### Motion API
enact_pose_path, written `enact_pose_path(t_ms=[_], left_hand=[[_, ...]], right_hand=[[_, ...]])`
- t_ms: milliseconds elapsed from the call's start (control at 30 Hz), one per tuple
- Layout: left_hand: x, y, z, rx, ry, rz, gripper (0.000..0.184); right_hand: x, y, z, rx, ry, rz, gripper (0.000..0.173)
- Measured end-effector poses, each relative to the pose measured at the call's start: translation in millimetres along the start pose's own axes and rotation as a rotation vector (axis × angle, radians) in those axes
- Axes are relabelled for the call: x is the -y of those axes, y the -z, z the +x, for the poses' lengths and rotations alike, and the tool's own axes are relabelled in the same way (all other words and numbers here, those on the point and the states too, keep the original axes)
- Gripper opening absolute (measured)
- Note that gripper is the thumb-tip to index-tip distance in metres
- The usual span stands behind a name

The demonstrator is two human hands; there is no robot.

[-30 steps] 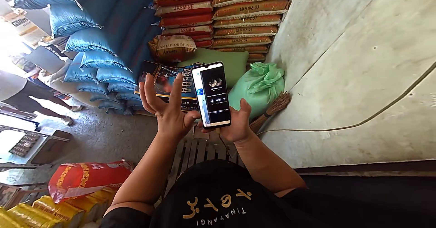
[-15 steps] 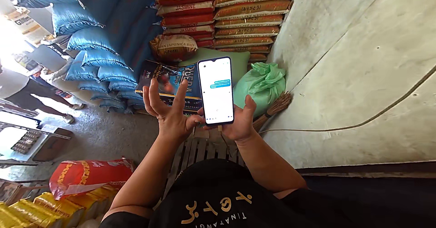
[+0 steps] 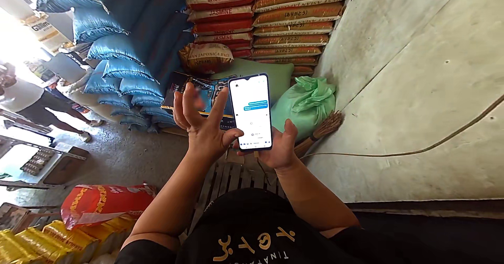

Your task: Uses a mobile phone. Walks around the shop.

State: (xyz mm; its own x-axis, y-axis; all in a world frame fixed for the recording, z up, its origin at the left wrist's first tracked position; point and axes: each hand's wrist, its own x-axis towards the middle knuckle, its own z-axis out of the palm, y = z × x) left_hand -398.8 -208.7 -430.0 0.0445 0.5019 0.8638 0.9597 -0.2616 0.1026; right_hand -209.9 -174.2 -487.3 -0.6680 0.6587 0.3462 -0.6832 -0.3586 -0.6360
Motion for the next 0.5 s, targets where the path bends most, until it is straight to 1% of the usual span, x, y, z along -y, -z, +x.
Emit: enact_pose_path(t_ms=[167,500], left_hand=[[-1.7,-3.1,3.0,-0.022,-0.005,-0.015,0.084],[-3.9,-6.2,2.4,-0.009,-0.007,-0.015,0.083]], right_hand=[[1.2,-1.0,-4.3,-0.027,0.007,-0.018,0.091],[2.8,-1.4,-8.1,-0.027,0.033,-0.015,0.087]])
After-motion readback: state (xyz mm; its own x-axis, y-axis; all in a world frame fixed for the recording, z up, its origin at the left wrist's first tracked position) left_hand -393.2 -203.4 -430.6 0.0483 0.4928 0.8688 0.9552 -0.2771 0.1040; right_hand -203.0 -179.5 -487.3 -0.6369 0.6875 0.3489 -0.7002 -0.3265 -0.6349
